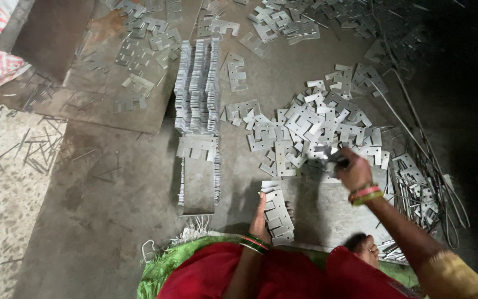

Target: The person sorts metal E-shaped transformer laminations by hand, picking them up from a pile on the floor and stacking them into a neat row.

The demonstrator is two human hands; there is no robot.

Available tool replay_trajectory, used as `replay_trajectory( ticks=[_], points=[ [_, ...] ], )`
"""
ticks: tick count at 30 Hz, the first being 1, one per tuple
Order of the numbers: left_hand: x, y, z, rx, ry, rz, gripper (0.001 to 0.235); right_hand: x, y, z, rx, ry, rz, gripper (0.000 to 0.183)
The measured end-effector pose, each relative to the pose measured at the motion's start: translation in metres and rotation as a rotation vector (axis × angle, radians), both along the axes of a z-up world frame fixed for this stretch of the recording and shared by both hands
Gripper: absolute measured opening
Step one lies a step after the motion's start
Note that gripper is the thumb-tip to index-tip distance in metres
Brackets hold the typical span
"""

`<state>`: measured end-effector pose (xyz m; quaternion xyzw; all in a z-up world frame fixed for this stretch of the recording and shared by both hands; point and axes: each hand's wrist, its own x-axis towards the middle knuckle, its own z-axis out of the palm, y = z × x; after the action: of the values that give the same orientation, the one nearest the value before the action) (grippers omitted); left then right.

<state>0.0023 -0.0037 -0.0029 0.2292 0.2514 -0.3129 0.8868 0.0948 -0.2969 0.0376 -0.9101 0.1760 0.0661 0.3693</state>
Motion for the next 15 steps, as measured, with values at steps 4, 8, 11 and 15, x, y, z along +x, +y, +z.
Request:
replay_trajectory(
  ticks=[4, 8, 11, 15],
  points=[
    [0.011, 0.0, 0.007, 0.017, 0.039, -0.036, 0.08, -0.035, 0.04, 0.029, -0.334, -0.379, 0.616, 0.036],
    [0.008, 0.002, 0.0, -0.102, -0.018, -0.041, 0.086, -0.005, 0.034, 0.014, -0.525, -0.231, 0.706, 0.046],
    [0.003, 0.003, -0.009, -0.02, -0.042, 0.022, 0.076, 0.029, 0.024, -0.011, -0.764, -0.298, 0.653, 0.063],
    [0.001, 0.002, -0.014, 0.027, 0.022, -0.023, 0.075, 0.027, 0.022, -0.026, -0.788, 0.063, 0.684, 0.065]
  ],
)
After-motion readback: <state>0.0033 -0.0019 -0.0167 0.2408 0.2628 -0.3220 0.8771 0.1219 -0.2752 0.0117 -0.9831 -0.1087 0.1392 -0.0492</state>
